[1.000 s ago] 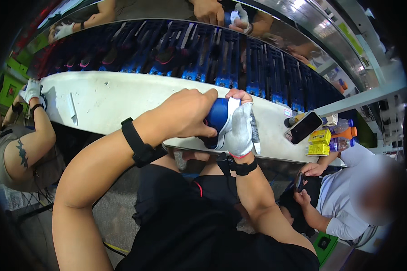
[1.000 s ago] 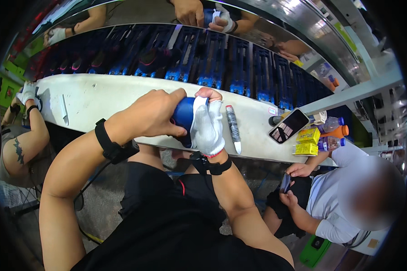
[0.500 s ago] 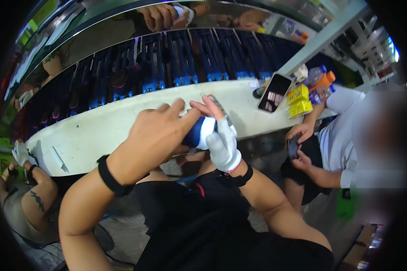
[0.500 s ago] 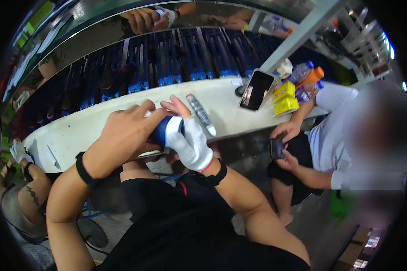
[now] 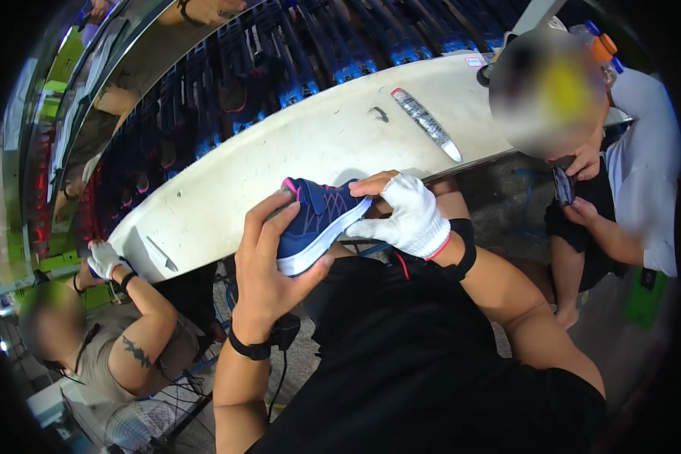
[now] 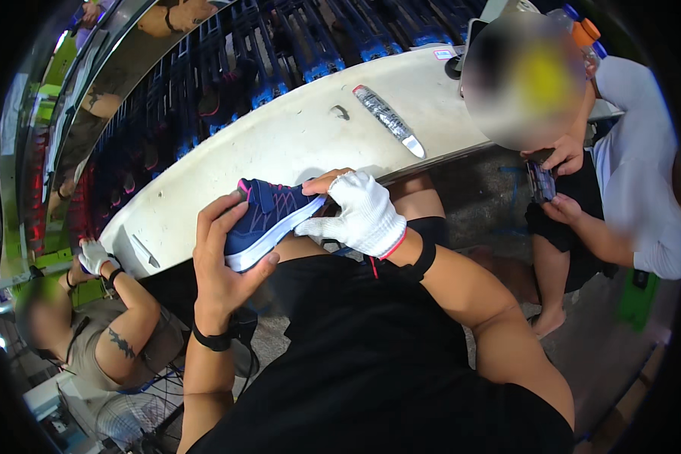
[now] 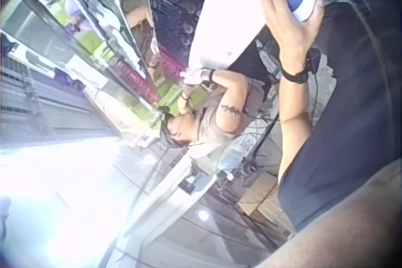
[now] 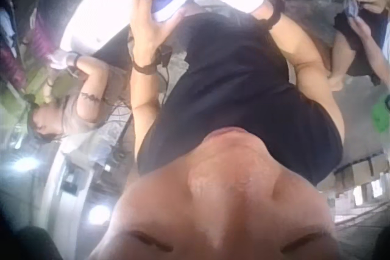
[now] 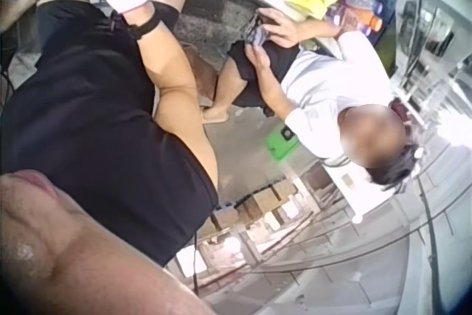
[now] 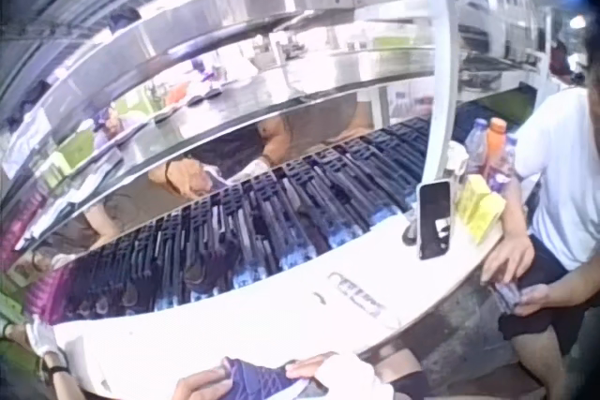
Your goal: Checking and assembling shoe components on a production line.
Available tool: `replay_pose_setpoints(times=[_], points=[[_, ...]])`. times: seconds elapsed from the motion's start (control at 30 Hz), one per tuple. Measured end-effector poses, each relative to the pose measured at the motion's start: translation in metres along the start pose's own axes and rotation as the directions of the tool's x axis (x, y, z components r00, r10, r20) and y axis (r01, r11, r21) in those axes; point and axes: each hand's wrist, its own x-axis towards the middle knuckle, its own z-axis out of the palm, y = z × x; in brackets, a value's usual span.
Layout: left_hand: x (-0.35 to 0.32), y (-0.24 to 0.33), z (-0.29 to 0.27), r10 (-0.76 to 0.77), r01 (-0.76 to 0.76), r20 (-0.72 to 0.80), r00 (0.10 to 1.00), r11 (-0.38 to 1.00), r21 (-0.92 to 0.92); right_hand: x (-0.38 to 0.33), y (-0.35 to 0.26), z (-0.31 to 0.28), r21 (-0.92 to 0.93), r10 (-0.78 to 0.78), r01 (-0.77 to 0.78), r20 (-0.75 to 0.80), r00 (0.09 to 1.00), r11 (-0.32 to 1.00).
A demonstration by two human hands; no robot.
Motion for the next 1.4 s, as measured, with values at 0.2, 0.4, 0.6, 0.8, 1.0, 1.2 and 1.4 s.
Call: replay_pose_setpoints(times=[0.2, 0.4, 0.6, 0.8, 1.0, 1.2, 1.4], points=[[0.021, 0.002, 0.005, -0.107, 0.093, -0.049, 0.993, 0.968, -0.232, 0.002, -0.033, -0.025, -0.163, -0.054, 0.056, 0.018, 0.998, 0.985], [0.01, -0.077, 0.018, -0.259, 0.027, -0.245, 0.934, 0.737, -0.675, 0.007, -0.066, -0.046, 0.002, 0.017, -0.017, -0.087, 0.996, 1.0], [0.013, -0.173, 0.052, -0.434, 0.217, -0.221, 0.874, 0.753, -0.621, -0.011, -0.066, -0.074, -0.031, 0.223, -0.224, -0.043, 0.974, 0.974], [-0.018, -0.207, 0.063, -0.565, 0.322, -0.266, 0.781, 0.729, -0.604, -0.002, -0.071, -0.071, 0.057, 0.276, -0.273, -0.037, 0.961, 0.96], [-0.014, -0.223, 0.074, -0.46, 0.238, -0.247, 0.853, 0.764, -0.599, 0.001, -0.067, -0.064, 0.039, 0.243, -0.24, -0.172, 0.955, 0.97], [-0.028, -0.22, 0.069, -0.458, 0.278, -0.276, 0.845, 0.817, -0.506, 0.01, -0.061, -0.05, 0.044, 0.299, -0.298, -0.263, 0.917, 0.953], [0.018, -0.231, 0.063, -0.434, 0.378, -0.128, 0.892, 0.87, -0.318, 0.013, -0.069, -0.055, 0.062, 0.29, -0.283, -0.243, 0.926, 0.957]])
